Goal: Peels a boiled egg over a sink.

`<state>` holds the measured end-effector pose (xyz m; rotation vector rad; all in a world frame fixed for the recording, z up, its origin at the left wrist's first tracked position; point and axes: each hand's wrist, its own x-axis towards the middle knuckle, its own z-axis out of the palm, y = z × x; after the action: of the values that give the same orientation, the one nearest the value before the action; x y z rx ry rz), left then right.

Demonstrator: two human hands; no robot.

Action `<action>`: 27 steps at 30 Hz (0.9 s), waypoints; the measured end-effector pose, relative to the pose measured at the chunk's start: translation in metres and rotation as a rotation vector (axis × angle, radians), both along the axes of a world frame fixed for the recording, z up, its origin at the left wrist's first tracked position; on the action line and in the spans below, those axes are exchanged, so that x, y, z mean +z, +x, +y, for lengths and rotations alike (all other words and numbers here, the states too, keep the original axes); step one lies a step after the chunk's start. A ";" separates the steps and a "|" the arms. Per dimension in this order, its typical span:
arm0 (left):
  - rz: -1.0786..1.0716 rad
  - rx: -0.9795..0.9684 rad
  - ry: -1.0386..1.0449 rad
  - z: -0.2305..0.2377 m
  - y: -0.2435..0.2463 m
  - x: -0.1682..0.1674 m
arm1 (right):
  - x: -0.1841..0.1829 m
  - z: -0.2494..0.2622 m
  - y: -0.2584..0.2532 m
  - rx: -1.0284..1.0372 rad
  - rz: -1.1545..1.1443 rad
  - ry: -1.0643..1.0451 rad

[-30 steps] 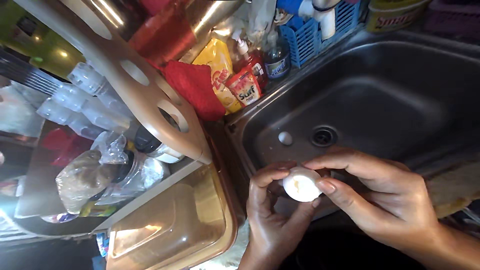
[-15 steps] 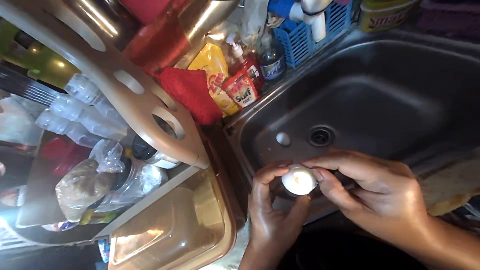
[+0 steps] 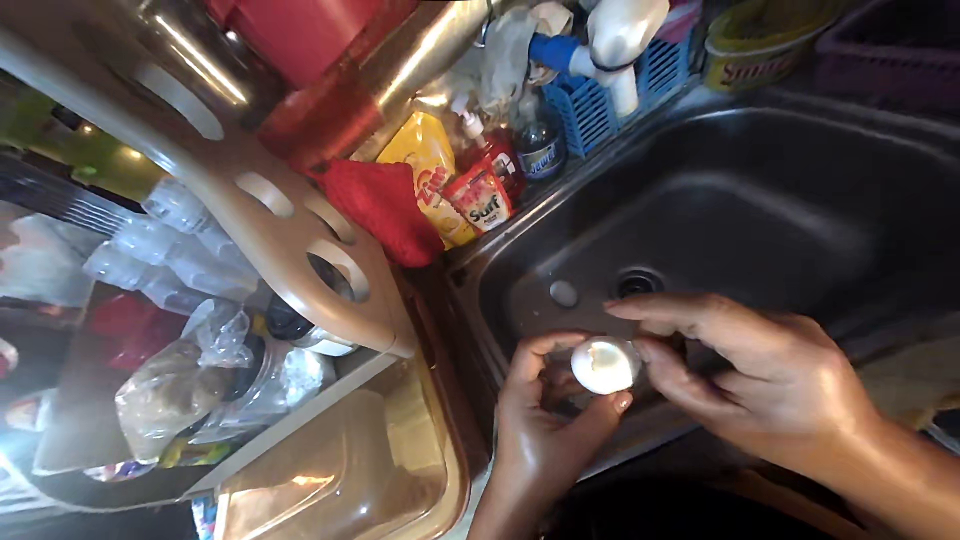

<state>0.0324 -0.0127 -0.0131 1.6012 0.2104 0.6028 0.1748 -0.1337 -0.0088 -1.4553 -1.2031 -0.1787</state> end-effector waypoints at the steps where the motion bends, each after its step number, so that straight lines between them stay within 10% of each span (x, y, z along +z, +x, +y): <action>1: -0.003 -0.033 -0.060 0.001 0.001 0.001 | 0.001 -0.001 0.001 0.032 0.067 0.002; 8: -0.057 -0.189 -0.326 0.005 0.004 -0.002 | 0.004 -0.001 0.005 0.172 0.430 0.000; 19: -0.086 -0.303 -0.528 0.015 0.001 -0.008 | -0.011 0.006 0.014 0.017 0.396 -0.135; 22: -0.134 -0.267 -0.575 0.018 0.001 -0.009 | -0.046 0.009 0.016 -0.030 0.222 -0.427; 27: -0.082 0.049 -0.724 0.018 0.026 0.004 | -0.057 0.011 0.028 0.451 0.104 -1.181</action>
<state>0.0582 0.0057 -0.0088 0.8732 0.3603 0.5442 0.2027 -0.1224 -0.0654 -2.0467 -1.5952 1.0690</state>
